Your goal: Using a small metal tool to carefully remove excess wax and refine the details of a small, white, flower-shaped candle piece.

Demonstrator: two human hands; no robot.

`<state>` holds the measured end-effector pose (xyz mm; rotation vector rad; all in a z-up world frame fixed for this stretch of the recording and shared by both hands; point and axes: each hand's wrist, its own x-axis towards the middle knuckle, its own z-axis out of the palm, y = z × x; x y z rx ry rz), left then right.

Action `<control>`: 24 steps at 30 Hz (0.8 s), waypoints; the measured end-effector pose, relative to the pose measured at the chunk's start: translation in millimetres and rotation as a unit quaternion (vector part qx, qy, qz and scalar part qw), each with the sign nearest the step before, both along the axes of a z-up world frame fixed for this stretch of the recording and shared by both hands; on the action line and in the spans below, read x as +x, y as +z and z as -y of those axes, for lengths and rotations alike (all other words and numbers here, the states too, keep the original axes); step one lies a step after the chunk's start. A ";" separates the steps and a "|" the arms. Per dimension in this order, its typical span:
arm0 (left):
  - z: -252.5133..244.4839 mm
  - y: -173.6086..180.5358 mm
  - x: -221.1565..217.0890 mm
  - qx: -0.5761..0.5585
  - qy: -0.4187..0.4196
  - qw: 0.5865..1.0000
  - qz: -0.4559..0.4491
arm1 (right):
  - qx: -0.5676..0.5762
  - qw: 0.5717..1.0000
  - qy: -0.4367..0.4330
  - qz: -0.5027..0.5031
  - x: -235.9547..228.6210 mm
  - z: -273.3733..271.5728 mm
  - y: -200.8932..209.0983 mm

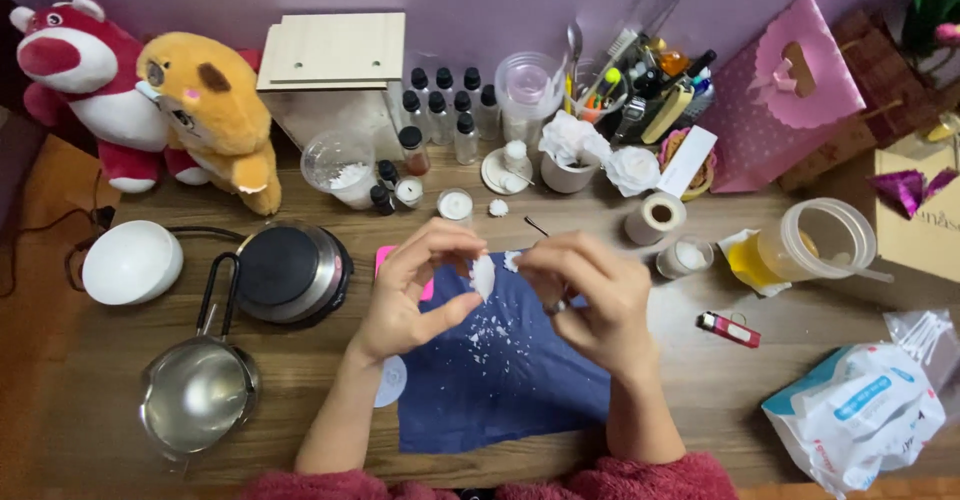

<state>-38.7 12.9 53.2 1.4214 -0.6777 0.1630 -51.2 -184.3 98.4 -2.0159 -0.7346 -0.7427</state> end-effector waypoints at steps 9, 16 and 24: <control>-5.3 11.8 -12.3 -0.091 -0.017 0.995 -0.046 | 0.032 0.998 0.061 0.009 -5.1 -13.7 -0.4; -5.9 28.8 -24.8 -0.028 0.048 0.998 -0.043 | -0.002 1.000 0.013 0.028 -8.6 -21.6 -7.1; -9.9 34.2 -28.0 0.007 0.057 0.998 -0.006 | -0.019 0.993 -0.043 0.110 -8.9 -21.7 -15.4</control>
